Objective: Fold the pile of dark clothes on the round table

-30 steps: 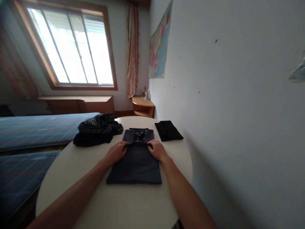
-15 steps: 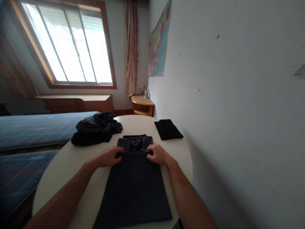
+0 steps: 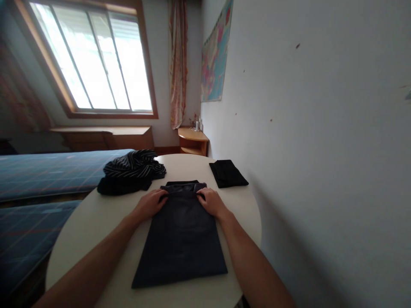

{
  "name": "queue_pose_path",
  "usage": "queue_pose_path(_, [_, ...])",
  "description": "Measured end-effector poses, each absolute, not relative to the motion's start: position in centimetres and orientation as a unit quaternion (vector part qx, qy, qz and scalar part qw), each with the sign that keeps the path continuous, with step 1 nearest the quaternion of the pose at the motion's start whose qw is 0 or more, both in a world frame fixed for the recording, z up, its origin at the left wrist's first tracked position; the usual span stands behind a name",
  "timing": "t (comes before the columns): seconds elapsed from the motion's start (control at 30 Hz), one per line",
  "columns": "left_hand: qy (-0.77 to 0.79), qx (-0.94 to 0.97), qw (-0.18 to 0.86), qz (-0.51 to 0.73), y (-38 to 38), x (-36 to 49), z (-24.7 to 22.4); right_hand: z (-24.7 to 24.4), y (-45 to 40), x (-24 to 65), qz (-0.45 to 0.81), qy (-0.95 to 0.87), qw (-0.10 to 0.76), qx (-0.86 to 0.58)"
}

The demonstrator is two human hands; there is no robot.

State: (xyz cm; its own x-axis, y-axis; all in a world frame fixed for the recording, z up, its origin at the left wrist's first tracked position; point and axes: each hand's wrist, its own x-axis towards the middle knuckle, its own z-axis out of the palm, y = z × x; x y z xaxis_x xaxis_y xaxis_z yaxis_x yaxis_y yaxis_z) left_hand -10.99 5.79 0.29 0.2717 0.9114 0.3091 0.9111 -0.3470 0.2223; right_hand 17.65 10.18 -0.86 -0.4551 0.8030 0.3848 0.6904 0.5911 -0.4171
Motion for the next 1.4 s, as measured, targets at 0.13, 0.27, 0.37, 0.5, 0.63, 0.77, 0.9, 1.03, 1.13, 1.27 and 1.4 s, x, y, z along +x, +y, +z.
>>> queue_pose_path(0.13, [0.550,0.817,0.038,0.169,5.3,-11.5,1.0,-0.1,9.1,17.9,0.109,-0.853,0.250,-0.444])
queue_pose_path(0.27, [0.532,0.833,0.090,0.121,4.4,-11.9,1.9,1.1,7.5,18.1,0.135,-0.864,0.225,-0.431])
queue_pose_path(0.37, [0.522,0.839,0.122,0.097,4.0,-12.1,2.5,1.7,6.5,18.2,0.155,-0.870,0.206,-0.420])
queue_pose_path(0.5, [0.506,0.844,0.120,0.128,3.9,-12.2,3.3,2.2,6.2,18.3,0.152,-0.871,0.229,-0.407])
queue_pose_path(0.63, [0.523,0.817,0.066,0.233,4.0,-12.0,4.0,2.6,6.5,18.2,0.098,-0.845,0.331,-0.409])
queue_pose_path(0.77, [0.543,0.767,-0.002,0.342,4.6,-11.7,3.5,2.5,7.2,17.8,0.041,-0.814,0.401,-0.417])
queue_pose_path(0.9, [0.553,0.758,0.009,0.346,5.1,-11.7,2.5,1.9,7.8,17.8,0.081,-0.825,0.383,-0.408])
queue_pose_path(1.03, [0.563,0.738,0.039,0.370,5.6,-11.8,2.2,1.7,8.7,17.9,0.105,-0.822,0.387,-0.405])
queue_pose_path(1.13, [0.591,0.692,0.070,0.409,6.1,-11.8,2.0,1.5,9.7,17.6,0.110,-0.798,0.432,-0.405])
queue_pose_path(1.27, [0.618,0.662,0.120,0.407,6.9,-11.8,0.8,0.4,11.2,17.2,0.131,-0.771,0.470,-0.410])
queue_pose_path(1.4, [0.622,0.647,0.157,0.412,7.5,-11.7,-0.2,-1.0,12.4,17.2,0.157,-0.759,0.480,-0.412])
